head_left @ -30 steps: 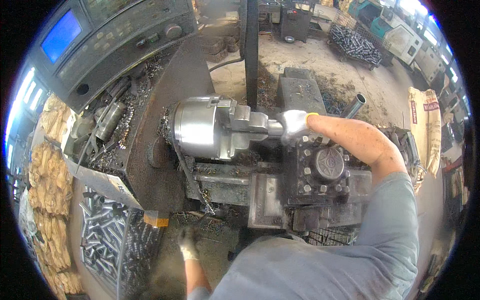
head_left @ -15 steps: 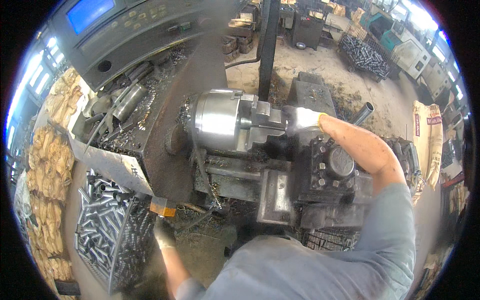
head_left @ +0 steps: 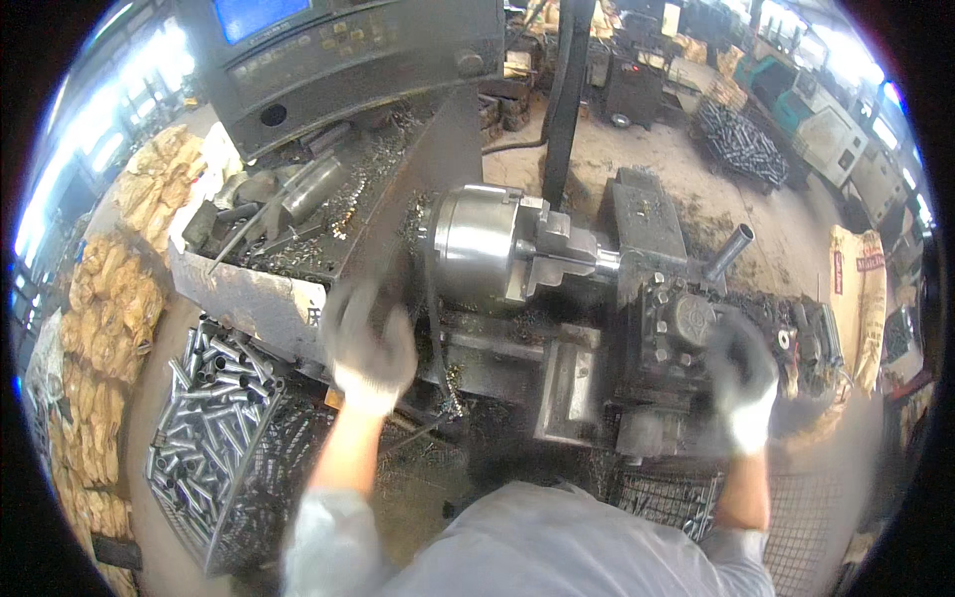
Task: The person repeatedly picks up cylindrical metal parts from a wire basket and inserts them into a lathe chuck. They secure the parts, operate the machine controls, and then remove the processed parts, placing them into a collection bin. This cycle is repeated continuously.
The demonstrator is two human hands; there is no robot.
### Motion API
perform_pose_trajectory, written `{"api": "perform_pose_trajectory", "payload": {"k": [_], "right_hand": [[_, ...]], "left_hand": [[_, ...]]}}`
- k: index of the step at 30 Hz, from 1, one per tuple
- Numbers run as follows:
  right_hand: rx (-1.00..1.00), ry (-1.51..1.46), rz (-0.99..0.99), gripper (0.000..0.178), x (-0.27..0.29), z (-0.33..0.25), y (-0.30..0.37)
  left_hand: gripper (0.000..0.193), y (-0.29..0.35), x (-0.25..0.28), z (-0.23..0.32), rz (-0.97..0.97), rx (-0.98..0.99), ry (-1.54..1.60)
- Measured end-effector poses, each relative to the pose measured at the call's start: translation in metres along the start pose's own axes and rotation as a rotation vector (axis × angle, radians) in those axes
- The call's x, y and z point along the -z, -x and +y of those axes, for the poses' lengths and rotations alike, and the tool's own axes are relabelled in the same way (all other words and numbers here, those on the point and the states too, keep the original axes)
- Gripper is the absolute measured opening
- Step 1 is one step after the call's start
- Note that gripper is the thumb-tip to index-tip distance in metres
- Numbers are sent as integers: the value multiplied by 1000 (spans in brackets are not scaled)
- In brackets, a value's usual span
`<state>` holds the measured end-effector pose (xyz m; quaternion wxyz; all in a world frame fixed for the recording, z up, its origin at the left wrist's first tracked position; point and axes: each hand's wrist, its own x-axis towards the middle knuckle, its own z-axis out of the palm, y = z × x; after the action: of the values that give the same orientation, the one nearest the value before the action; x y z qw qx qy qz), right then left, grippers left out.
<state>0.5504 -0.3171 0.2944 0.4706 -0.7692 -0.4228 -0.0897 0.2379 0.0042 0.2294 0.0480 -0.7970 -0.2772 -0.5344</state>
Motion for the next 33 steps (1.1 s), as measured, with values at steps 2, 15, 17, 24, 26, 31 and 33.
{"api": "perform_pose_trajectory", "payload": {"k": [2,15,17,24,26,31,33], "right_hand": [[223,108,-174,45,3,0,30],[-201,-297,-806,44,-61,67,131],[-198,-274,-931,43,-83,66,143],[184,-362,-1336,43,-174,15,197],[248,-342,-1467,43,-197,-15,224],[635,-269,-1720,43,-250,-137,333],[852,-336,-1741,42,-262,-196,389]], "left_hand": [[46,-86,-49,7,-25,-106,-38],[58,-145,-133,42,-48,-185,-15],[42,-41,-99,72,-408,-85,76],[44,374,138,118,-947,1342,-43],[48,456,256,140,-929,1517,-224],[45,577,496,248,-174,2060,-767],[42,605,544,291,119,2122,-872]]}}
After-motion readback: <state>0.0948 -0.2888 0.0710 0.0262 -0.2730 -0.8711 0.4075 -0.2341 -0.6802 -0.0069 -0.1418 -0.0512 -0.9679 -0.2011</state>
